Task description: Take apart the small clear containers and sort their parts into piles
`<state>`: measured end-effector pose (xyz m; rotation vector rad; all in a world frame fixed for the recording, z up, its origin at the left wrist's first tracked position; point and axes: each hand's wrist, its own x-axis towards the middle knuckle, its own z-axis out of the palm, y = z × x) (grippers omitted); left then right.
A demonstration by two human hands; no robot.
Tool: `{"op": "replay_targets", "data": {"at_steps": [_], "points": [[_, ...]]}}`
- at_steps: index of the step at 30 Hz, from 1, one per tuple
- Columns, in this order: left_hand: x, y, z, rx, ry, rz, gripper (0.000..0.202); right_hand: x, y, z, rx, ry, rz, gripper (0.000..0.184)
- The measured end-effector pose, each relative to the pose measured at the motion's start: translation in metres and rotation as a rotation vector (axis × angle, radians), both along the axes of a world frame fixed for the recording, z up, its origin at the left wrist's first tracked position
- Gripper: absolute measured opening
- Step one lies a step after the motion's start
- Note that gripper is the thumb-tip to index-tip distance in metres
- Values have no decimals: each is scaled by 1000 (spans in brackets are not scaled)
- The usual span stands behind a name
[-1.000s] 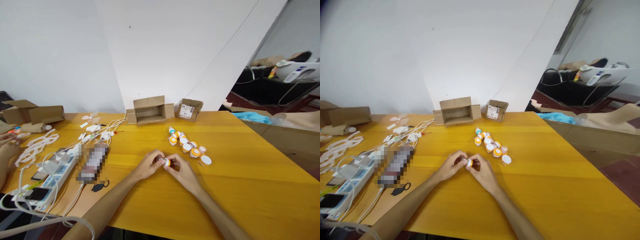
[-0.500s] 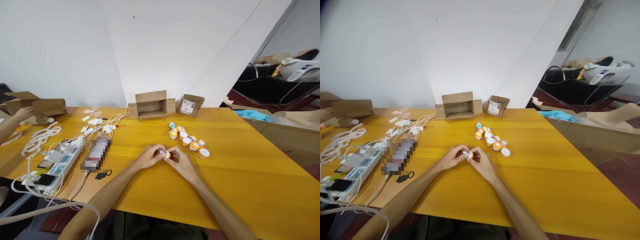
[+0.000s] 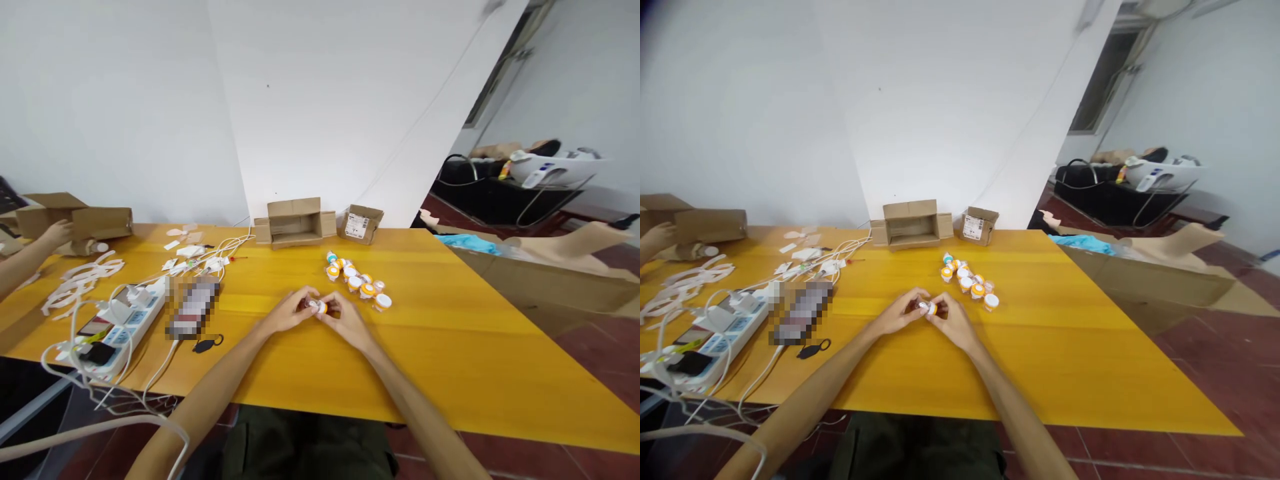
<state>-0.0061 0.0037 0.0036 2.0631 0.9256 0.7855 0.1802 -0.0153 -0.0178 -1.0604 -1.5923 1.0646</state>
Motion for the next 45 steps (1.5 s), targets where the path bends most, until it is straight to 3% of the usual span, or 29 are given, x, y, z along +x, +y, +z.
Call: {"op": "replay_targets", "data": {"at_steps": [3,9,14,23,30,38,41,45], "points": [[1,1,-2,-13,-10,-18,43,0,0,0,15,-11,10,27],[2,0,0,-5,52,73,39,0,-2,3,13,-15,28,28],[-1,-3,3,53,65,42,34,0,-2,3,1,0,11,29],[2,2,-1,-31,-26,50,27,1,-2,1,25,-8,11,22],[0,2,2,6,-98,169,24,1,-1,-2,-5,9,-35,25],[-18,26,8,167,-48,506,11,1,-2,-2,-5,15,-66,23],[-24,36,7,159,83,500,2,1,-2,-2,0,7,-70,23],[-24,41,4,143,191,466,7,0,-2,-1,-19,12,-64,22]]}}
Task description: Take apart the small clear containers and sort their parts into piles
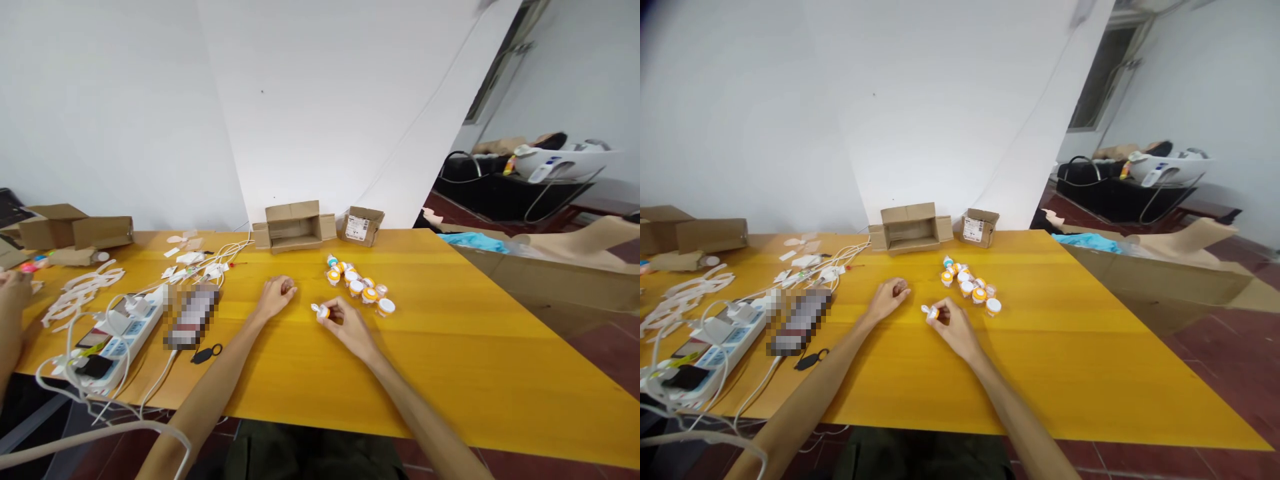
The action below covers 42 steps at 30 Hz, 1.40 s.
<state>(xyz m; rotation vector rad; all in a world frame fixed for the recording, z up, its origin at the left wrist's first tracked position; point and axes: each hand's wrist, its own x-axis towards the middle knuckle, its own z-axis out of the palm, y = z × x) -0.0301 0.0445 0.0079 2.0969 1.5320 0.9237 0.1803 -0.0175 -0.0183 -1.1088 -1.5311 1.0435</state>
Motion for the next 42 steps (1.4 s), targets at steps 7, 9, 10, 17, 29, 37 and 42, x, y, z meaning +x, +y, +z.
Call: {"op": "replay_targets", "data": {"at_steps": [7,9,10,17,29,37,42], "points": [[0,0,-8,36,98,30,8,0,0,-1,13,-2,-8,22],[-1,-3,-11,55,110,85,21,0,0,-1,20,-4,-10,22],[-1,-5,-12,73,106,113,31,0,0,-1,22,-5,-9,21],[14,-45,-7,282,-31,-71,31,-2,-2,1,16,13,-3,22],[32,-58,0,64,-98,-378,18,-3,-6,4,-58,100,84,30],[28,-55,-7,86,-37,-437,24,-1,-4,0,-60,122,130,38],[30,-55,-8,92,-72,-456,29,0,-5,0,-17,66,145,35]]}}
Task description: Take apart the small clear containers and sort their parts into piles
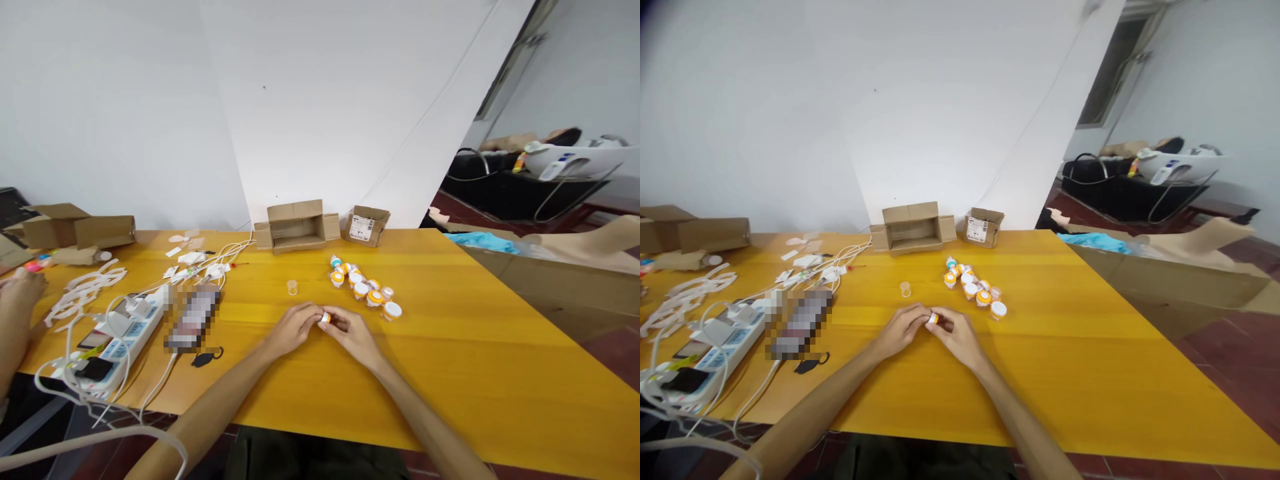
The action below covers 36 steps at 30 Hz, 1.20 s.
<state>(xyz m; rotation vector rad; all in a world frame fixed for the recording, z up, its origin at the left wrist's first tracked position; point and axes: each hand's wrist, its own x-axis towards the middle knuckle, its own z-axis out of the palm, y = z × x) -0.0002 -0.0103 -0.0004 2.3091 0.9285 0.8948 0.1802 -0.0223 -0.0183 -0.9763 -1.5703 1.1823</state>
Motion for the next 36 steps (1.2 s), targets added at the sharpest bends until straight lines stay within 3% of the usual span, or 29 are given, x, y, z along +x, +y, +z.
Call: {"op": "replay_targets", "data": {"at_steps": [12,18,21,27,32,36], "points": [[-3,8,-3,-86,-113,34,32,7,-2,0,72,-50,-38,32],[-2,7,2,-123,-254,178,24,5,5,-10,49,39,-145,24],[-2,7,2,-158,-292,228,20,7,7,-15,110,-60,-221,17],[1,5,5,-172,-293,198,18,8,7,-21,173,-304,-318,17],[0,7,2,-128,-264,180,13,6,5,-17,239,-332,-334,16],[0,6,2,-131,-254,126,18,4,1,-10,274,-275,-270,17]]}}
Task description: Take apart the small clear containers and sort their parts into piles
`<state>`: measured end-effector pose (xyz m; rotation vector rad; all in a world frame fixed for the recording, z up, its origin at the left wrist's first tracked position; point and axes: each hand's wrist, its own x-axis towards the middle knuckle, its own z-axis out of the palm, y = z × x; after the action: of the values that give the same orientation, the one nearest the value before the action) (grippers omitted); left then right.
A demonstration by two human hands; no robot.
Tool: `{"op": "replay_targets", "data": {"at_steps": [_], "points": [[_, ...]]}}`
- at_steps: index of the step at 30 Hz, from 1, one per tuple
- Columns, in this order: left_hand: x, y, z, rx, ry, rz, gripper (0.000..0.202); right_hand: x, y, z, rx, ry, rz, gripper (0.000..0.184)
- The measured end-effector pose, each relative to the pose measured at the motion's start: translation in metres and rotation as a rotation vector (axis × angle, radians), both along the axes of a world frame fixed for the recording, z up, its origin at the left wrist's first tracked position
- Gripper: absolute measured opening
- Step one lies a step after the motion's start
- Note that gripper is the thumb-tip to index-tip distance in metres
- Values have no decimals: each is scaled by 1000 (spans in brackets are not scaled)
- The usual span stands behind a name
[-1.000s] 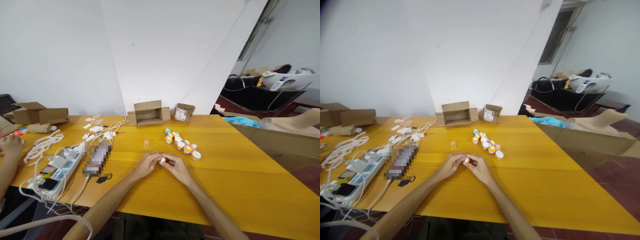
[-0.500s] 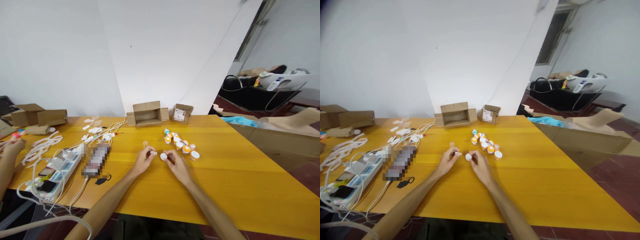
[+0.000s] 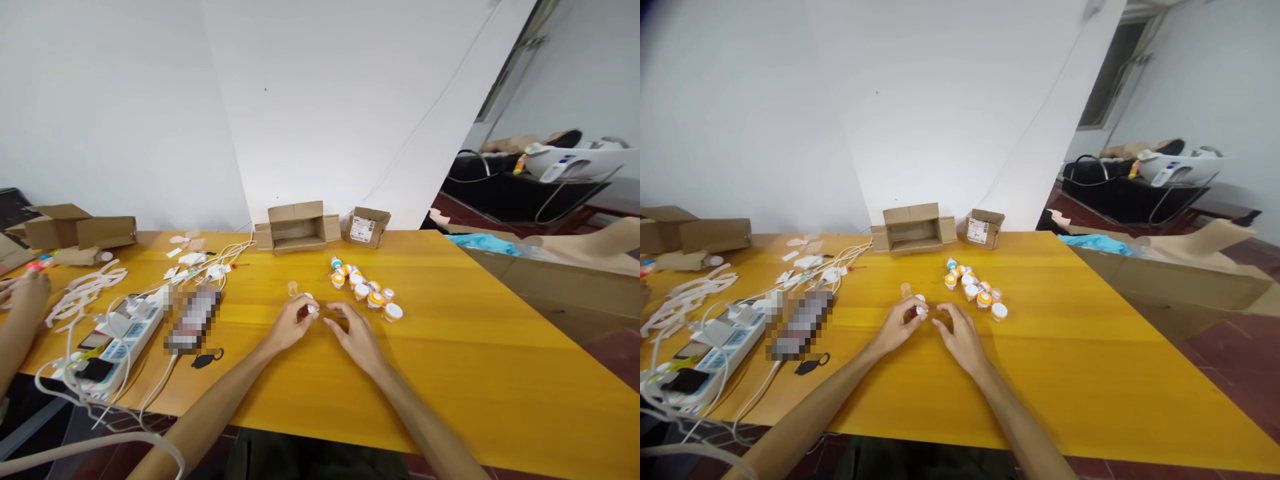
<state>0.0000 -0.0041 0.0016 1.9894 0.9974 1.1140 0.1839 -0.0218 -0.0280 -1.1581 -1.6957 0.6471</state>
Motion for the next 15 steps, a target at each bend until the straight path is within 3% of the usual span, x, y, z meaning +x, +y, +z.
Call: {"op": "replay_targets", "data": {"at_steps": [4,7,11,15], "points": [[3,-5,3,-31,0,-80,29,-2,-3,4,-57,93,111,19],[5,-8,4,-48,-9,-106,32,-1,-3,2,-89,129,112,20],[2,-6,3,-50,-100,40,30,0,2,-1,-36,-12,86,21],[-6,3,1,-35,-233,210,26,-12,18,6,114,-242,167,38]]}}
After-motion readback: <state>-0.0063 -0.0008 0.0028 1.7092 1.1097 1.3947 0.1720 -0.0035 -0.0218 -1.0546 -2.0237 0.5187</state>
